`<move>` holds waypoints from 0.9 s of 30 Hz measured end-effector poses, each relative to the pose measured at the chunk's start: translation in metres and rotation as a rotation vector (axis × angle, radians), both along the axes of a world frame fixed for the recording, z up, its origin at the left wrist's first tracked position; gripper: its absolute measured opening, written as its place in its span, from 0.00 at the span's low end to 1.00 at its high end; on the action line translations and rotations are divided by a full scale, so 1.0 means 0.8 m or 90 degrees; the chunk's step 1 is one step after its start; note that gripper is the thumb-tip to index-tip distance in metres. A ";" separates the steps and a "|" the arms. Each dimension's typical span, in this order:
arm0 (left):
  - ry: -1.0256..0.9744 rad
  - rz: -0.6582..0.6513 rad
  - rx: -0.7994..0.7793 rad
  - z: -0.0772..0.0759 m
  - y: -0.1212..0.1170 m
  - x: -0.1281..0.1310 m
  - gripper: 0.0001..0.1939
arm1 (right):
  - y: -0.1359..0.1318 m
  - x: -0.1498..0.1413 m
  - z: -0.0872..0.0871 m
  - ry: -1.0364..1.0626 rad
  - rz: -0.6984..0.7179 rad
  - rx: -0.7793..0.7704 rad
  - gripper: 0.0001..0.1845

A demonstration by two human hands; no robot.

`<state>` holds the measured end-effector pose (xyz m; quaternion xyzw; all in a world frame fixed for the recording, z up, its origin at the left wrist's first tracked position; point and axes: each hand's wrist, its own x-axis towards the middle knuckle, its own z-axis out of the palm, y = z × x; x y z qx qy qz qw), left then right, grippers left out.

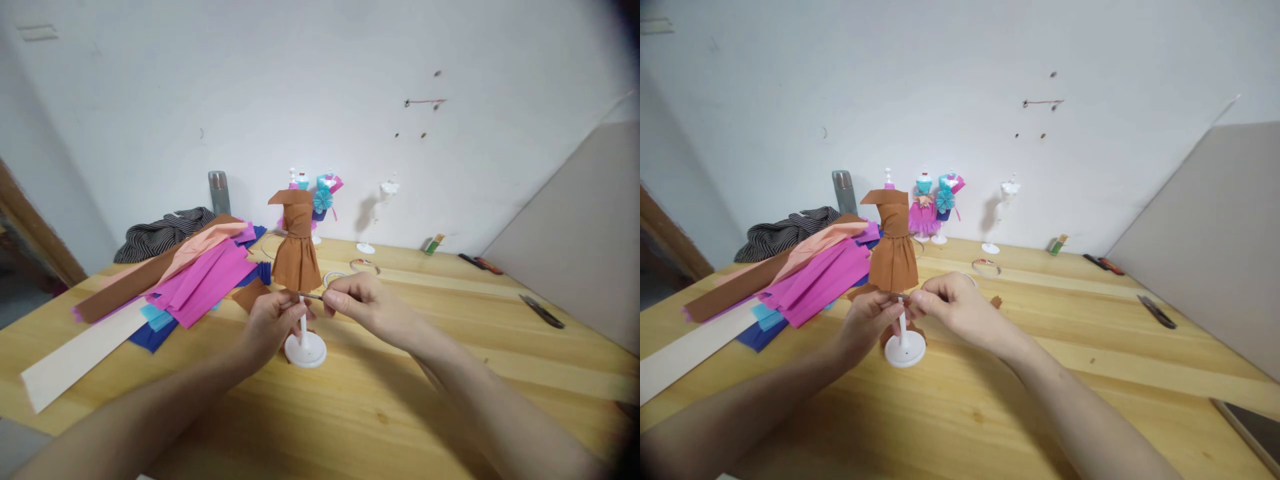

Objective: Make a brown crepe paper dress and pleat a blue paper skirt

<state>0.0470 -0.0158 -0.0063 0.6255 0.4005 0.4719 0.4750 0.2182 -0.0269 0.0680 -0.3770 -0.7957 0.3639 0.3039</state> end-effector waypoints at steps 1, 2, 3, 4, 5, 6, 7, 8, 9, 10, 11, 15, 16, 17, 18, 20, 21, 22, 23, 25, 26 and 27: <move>0.000 -0.005 0.001 0.000 0.000 0.000 0.09 | 0.000 0.001 0.000 -0.005 -0.001 0.002 0.19; -0.001 -0.007 0.000 0.001 0.000 0.000 0.09 | 0.000 0.001 0.000 -0.013 -0.002 0.003 0.20; -0.001 -0.010 -0.001 0.001 0.000 0.000 0.10 | 0.001 0.002 -0.001 -0.022 -0.004 0.002 0.20; 0.001 -0.011 -0.003 0.002 -0.001 0.000 0.10 | 0.001 0.003 -0.001 -0.033 -0.005 0.001 0.20; 0.004 -0.010 -0.005 0.002 -0.001 0.000 0.11 | 0.001 0.004 -0.001 -0.043 -0.003 -0.001 0.20; 0.007 -0.009 -0.008 0.003 -0.001 0.000 0.11 | 0.001 0.005 0.000 -0.053 0.001 -0.002 0.21; 0.009 -0.010 -0.013 0.004 -0.001 0.000 0.11 | 0.001 0.006 0.000 -0.061 0.006 -0.003 0.22; 0.006 -0.012 -0.018 0.005 -0.001 -0.001 0.10 | 0.001 0.007 0.002 -0.067 0.012 -0.003 0.23; -0.001 -0.018 -0.026 0.006 -0.002 -0.001 0.10 | 0.001 0.009 0.003 -0.076 0.017 -0.002 0.24; -0.013 -0.023 -0.035 0.008 -0.002 -0.001 0.10 | 0.001 0.012 0.006 -0.087 0.024 -0.001 0.24; -0.026 -0.029 -0.047 0.010 -0.002 -0.002 0.11 | 0.002 0.015 0.009 -0.102 0.030 0.002 0.25; -0.077 -0.042 -0.100 0.020 -0.002 -0.008 0.16 | 0.006 0.040 0.023 -0.200 0.076 0.021 0.24; -0.081 -0.047 -0.106 0.022 -0.002 -0.011 0.18 | 0.008 0.048 0.026 -0.228 0.096 0.019 0.24; -0.081 -0.053 -0.111 0.025 0.000 -0.013 0.19 | 0.011 0.057 0.028 -0.258 0.117 0.012 0.23; -0.081 -0.057 -0.113 0.027 0.002 -0.015 0.20 | 0.014 0.065 0.029 -0.287 0.137 0.003 0.23; -0.084 -0.062 -0.117 0.032 0.010 -0.017 0.20 | 0.022 0.080 0.026 -0.336 0.139 -0.013 0.22; -0.088 -0.065 -0.119 0.036 0.015 -0.016 0.20 | 0.028 0.086 0.023 -0.357 0.118 -0.015 0.22; -0.086 -0.072 -0.117 0.039 0.022 -0.013 0.20 | 0.035 0.091 0.018 -0.381 0.092 -0.018 0.20; -0.079 -0.080 -0.109 0.043 0.031 -0.009 0.19 | 0.043 0.094 0.012 -0.398 0.066 -0.024 0.19; -0.055 -0.097 -0.078 0.051 0.051 0.002 0.18 | 0.060 0.099 -0.004 -0.421 0.012 -0.084 0.16; -0.043 -0.103 -0.059 0.054 0.063 0.009 0.17 | 0.069 0.100 -0.014 -0.424 -0.001 -0.102 0.15; -0.035 -0.108 -0.044 0.056 0.076 0.016 0.16 | 0.077 0.101 -0.023 -0.424 -0.011 -0.114 0.15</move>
